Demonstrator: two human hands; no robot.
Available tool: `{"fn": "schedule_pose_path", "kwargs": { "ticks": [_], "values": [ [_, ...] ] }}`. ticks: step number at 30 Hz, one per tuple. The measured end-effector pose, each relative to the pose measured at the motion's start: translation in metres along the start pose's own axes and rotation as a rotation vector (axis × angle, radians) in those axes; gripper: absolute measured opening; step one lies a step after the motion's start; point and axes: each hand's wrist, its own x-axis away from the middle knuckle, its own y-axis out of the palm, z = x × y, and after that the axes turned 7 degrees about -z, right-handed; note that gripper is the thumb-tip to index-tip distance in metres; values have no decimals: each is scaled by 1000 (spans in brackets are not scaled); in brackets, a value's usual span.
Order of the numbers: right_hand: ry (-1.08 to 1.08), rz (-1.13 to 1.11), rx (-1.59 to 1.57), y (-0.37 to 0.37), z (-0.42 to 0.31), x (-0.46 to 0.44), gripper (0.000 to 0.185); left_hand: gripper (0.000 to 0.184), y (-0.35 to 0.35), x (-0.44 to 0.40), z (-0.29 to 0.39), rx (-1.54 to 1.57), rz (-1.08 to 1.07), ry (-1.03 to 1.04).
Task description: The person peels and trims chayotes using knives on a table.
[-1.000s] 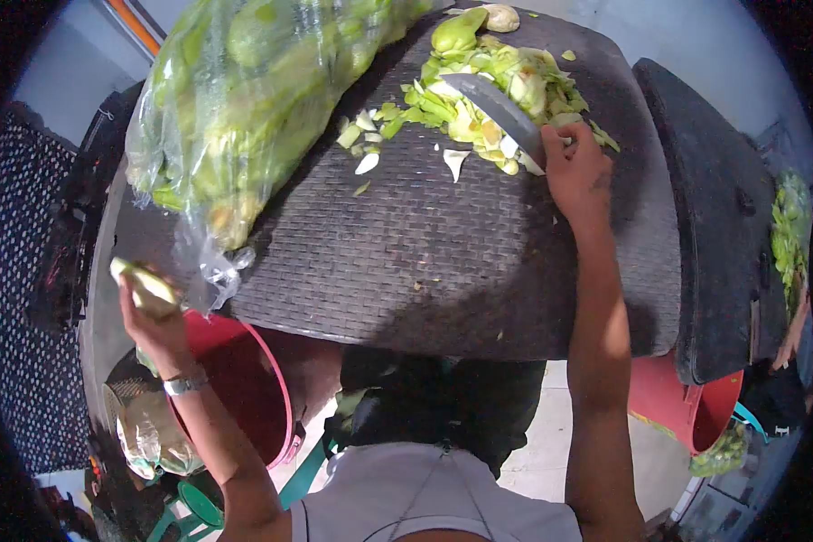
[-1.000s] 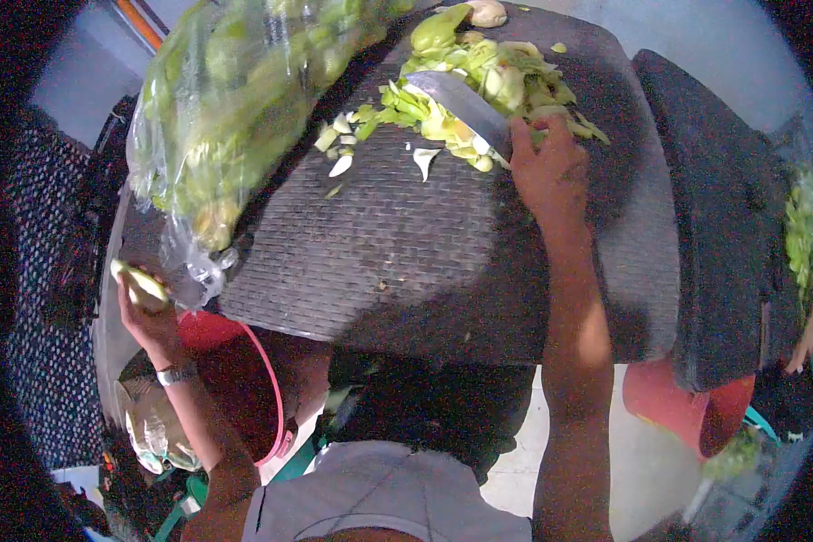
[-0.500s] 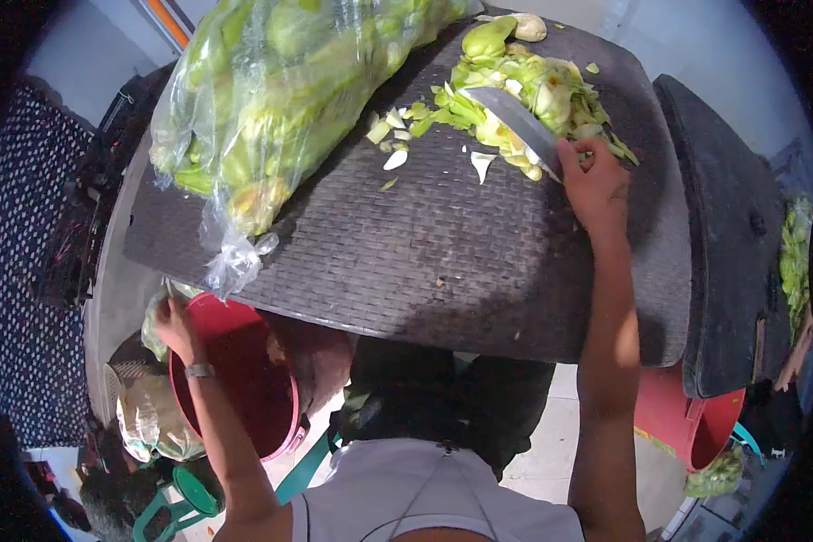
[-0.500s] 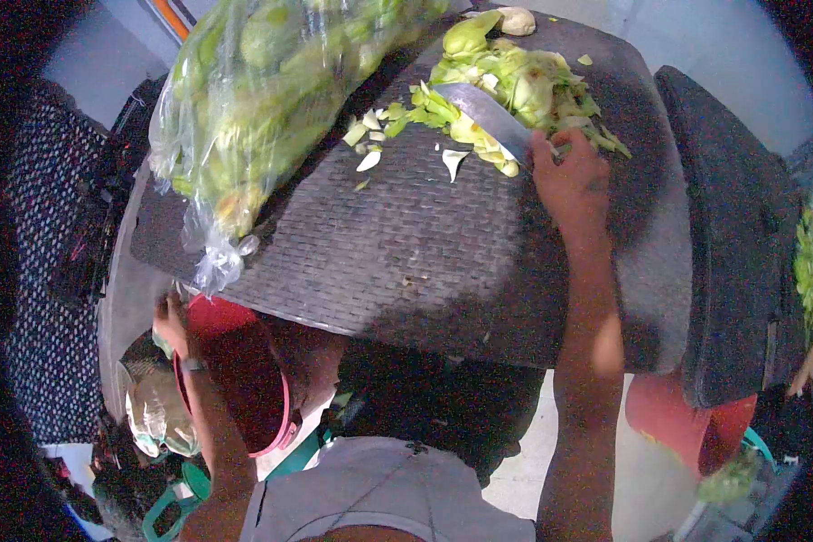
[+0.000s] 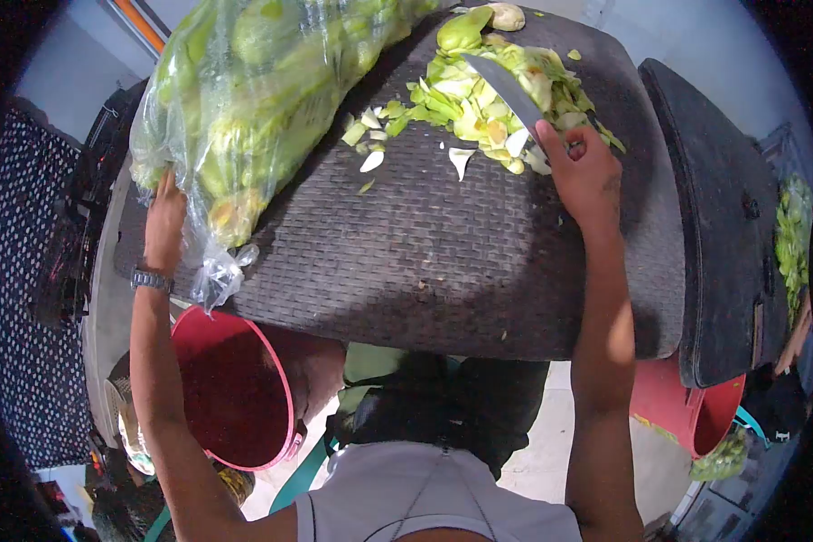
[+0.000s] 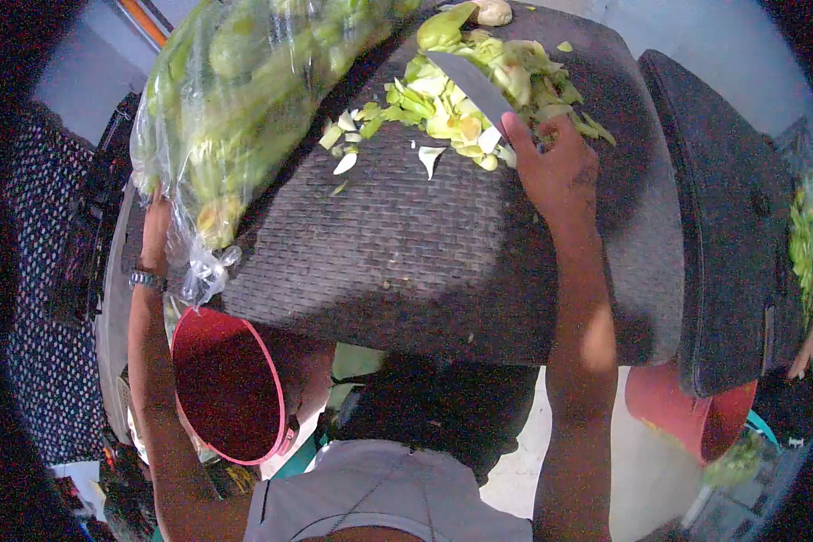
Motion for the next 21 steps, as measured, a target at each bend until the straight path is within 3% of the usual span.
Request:
{"fn": "schedule_pose_path", "kwargs": {
  "ticks": [2,5,8,12,16,19,21],
  "values": [
    [10,-14,-3,1,0,0,64,19,12,1,-8,-74,70,53],
    [48,-84,-28,-5,-9,3,66,23,17,-14,-17,-229,-77,-3],
    [51,-103,-38,-7,-11,4,66,21,-29,-24,10,-90,-179,-143],
    [37,-91,-38,-7,-10,2,66,19,-75,-18,35,103,-144,-225],
    [92,-119,-71,-8,-10,3,67,29,-154,0,47,302,93,-169],
    [151,-152,-112,-7,-10,0,67,36,-177,23,31,761,385,-455],
    [153,-170,-143,-10,-7,-3,67,40,-195,33,41,964,611,-529]
  ]
}}
